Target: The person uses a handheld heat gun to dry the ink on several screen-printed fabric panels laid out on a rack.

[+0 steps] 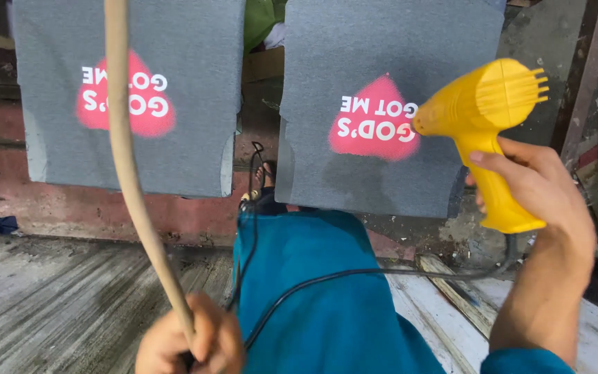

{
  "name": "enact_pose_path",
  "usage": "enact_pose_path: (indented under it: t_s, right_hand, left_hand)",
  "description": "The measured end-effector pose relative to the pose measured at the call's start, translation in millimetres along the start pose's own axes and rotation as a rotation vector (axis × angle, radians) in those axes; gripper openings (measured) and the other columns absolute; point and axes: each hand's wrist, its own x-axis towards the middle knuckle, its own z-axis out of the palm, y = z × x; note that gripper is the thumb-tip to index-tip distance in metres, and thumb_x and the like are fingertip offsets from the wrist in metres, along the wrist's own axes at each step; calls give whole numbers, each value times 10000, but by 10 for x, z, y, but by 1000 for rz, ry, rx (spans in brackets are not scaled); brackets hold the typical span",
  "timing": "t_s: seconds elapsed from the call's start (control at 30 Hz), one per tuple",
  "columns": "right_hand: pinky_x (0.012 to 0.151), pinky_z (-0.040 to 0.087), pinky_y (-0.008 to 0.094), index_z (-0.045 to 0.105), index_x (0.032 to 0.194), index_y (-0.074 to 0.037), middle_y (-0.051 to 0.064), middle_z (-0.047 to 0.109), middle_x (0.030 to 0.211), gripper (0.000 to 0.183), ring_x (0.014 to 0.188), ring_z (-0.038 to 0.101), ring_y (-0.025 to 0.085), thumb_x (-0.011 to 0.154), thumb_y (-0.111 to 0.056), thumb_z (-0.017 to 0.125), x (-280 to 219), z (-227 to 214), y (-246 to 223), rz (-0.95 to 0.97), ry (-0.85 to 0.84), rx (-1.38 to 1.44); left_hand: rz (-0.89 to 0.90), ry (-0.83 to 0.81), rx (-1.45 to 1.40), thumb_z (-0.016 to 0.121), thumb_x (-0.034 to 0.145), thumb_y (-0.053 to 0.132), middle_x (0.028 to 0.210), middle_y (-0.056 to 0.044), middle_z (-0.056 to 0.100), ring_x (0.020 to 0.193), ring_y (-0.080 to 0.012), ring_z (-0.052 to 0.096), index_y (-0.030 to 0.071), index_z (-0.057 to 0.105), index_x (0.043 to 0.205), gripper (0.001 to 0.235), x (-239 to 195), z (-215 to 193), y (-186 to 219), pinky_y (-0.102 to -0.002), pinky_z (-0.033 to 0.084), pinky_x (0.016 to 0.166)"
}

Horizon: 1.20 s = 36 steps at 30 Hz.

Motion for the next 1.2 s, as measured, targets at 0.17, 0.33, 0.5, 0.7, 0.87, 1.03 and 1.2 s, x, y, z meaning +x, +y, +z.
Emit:
enact_pose_path:
  t_s: [0.17, 0.33, 0.5, 0.7, 0.87, 1.03, 1.2]
  right_hand:
    - [476, 473, 422, 614, 976, 4, 172, 610, 778, 200, 529, 571, 273, 1037, -185, 636, 48, 142, 51, -133, 11, 65]
    - [414, 508, 530, 632, 972, 107, 242, 621, 801, 216, 529, 546, 331, 1017, -103, 650, -32, 360, 53, -121, -91, 67]
    - [474, 580, 389, 739, 948, 48, 182, 723, 694, 256, 486, 678, 282, 945, -198, 670, -73, 1137, -286, -342, -345, -91]
    - [528, 610, 354, 766, 1074, -40, 138, 797, 830, 325, 557, 742, 247, 867, -282, 699, -400, 2418, -1233, -359, -507, -180]
    - [585, 554, 336, 734, 1079, -74, 94, 725, 807, 247, 613, 681, 194, 938, -266, 671, -694, 3053, -1750, -374, -367, -175]
    - [619, 531, 435, 751, 1220, -22, 222, 716, 880, 315, 614, 644, 332, 949, -155, 662, -910, 3290, -1880, -65, -264, -148]
    - [564, 511, 420, 711, 1073, -14, 168, 687, 827, 214, 564, 636, 312, 987, -197, 642, -1078, 3530, -2001, -126, -164, -115]
  left_hand:
    - [197, 363, 506, 752, 853, 93, 594, -107, 562, 509, -156, 434, 114, 423, 815, 332, -204, -94, 247, -284, 332, 450]
    - [283, 535, 764, 622, 941, 201, 529, -42, 479, 416, -76, 318, 113, 444, 812, 237, -651, -516, 427, -226, 221, 362]
    - [411, 762, 1015, 569, 987, 207, 491, 6, 454, 446, -78, 351, 103, 479, 723, 298, -840, -673, 808, -225, 279, 457]
    - [479, 976, 1138, 534, 1025, 167, 506, -13, 410, 480, -92, 338, 104, 427, 579, 463, -1153, -1163, 1437, -240, 252, 503]
    - [479, 1122, 1056, 548, 1071, 198, 520, 3, 330, 484, -67, 283, -10, 578, 760, 375, -1630, -1827, 2116, -235, 203, 448]
    - [463, 1187, 1121, 581, 1092, 218, 545, 36, 313, 542, -44, 260, 32, 598, 749, 390, -1854, -2177, 2665, -222, 200, 526]
    - [435, 1160, 1103, 584, 1107, 223, 577, 26, 310, 570, -59, 269, 16, 588, 768, 397, -1956, -2401, 3007, -240, 216, 536]
